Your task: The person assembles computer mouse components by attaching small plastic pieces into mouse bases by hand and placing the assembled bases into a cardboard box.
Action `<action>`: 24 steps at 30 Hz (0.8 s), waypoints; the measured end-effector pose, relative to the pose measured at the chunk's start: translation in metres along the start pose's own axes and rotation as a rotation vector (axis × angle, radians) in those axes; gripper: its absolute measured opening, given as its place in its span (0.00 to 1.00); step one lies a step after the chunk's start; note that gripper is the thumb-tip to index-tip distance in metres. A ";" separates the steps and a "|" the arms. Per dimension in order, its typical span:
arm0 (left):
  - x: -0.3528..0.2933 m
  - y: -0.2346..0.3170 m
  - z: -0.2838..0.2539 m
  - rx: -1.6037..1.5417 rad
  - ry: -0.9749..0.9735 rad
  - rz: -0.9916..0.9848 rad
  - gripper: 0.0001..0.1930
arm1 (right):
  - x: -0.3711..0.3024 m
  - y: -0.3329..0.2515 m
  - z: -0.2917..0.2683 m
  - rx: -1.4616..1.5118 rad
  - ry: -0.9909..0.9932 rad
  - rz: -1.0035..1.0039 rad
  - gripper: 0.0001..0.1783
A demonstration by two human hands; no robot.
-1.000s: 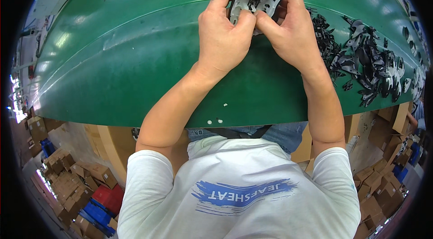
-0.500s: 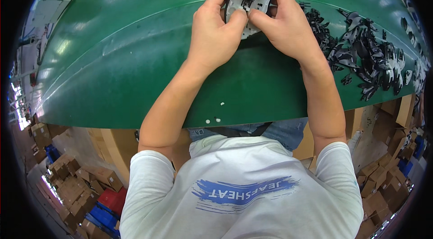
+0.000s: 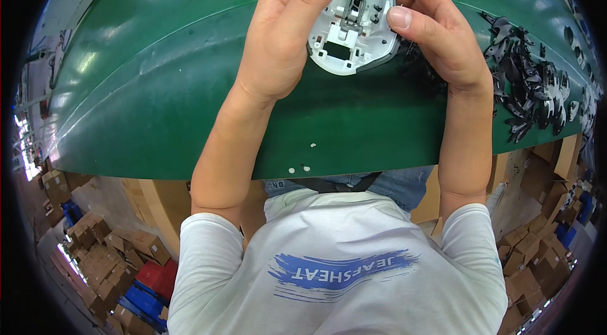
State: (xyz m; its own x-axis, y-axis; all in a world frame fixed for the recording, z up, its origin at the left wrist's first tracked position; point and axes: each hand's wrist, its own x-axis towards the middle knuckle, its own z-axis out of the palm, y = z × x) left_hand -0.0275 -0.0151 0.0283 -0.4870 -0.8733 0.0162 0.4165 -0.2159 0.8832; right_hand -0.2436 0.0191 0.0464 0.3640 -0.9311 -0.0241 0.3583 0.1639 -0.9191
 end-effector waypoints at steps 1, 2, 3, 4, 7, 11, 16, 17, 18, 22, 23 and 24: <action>-0.001 0.001 0.003 0.030 0.025 -0.005 0.25 | -0.001 0.001 0.002 -0.017 0.021 -0.022 0.46; -0.001 0.001 0.004 0.029 0.024 -0.005 0.25 | -0.001 0.003 0.000 -0.018 0.023 -0.022 0.46; -0.002 0.001 0.006 -0.004 0.045 -0.021 0.26 | -0.001 0.006 -0.004 0.025 0.005 -0.052 0.48; -0.002 0.002 0.006 -0.036 0.070 -0.036 0.26 | 0.001 0.007 -0.002 0.067 -0.015 -0.082 0.49; -0.004 0.001 0.009 -0.129 0.075 -0.021 0.25 | 0.000 -0.002 0.009 -0.073 0.095 -0.053 0.55; -0.009 0.006 0.015 -0.263 0.069 -0.002 0.26 | 0.000 0.004 0.009 -0.086 0.006 -0.196 0.61; -0.034 0.019 0.032 -0.316 0.046 0.052 0.26 | 0.005 0.016 0.019 -0.238 -0.020 -0.499 0.60; -0.043 0.021 0.038 -0.286 0.140 0.051 0.26 | -0.002 0.009 0.032 -0.309 0.067 -0.341 0.77; -0.054 0.023 0.039 -0.281 0.160 0.069 0.26 | -0.002 0.011 0.036 -0.304 0.040 -0.340 0.77; -0.098 0.027 0.041 -0.288 0.236 0.067 0.26 | -0.009 0.019 0.051 -0.257 -0.097 -0.262 0.69; -0.107 0.029 0.045 -0.205 0.264 0.129 0.26 | -0.011 0.021 0.053 -0.283 -0.130 -0.271 0.70; -0.116 0.032 0.048 -0.122 0.290 0.190 0.26 | -0.013 0.024 0.054 -0.310 -0.161 -0.282 0.71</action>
State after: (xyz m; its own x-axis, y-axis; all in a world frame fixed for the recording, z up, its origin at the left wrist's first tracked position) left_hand 0.0058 0.1005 0.0771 -0.1614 -0.9866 0.0253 0.5754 -0.0732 0.8146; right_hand -0.1934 0.0530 0.0456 0.4268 -0.8587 0.2836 0.1970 -0.2177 -0.9559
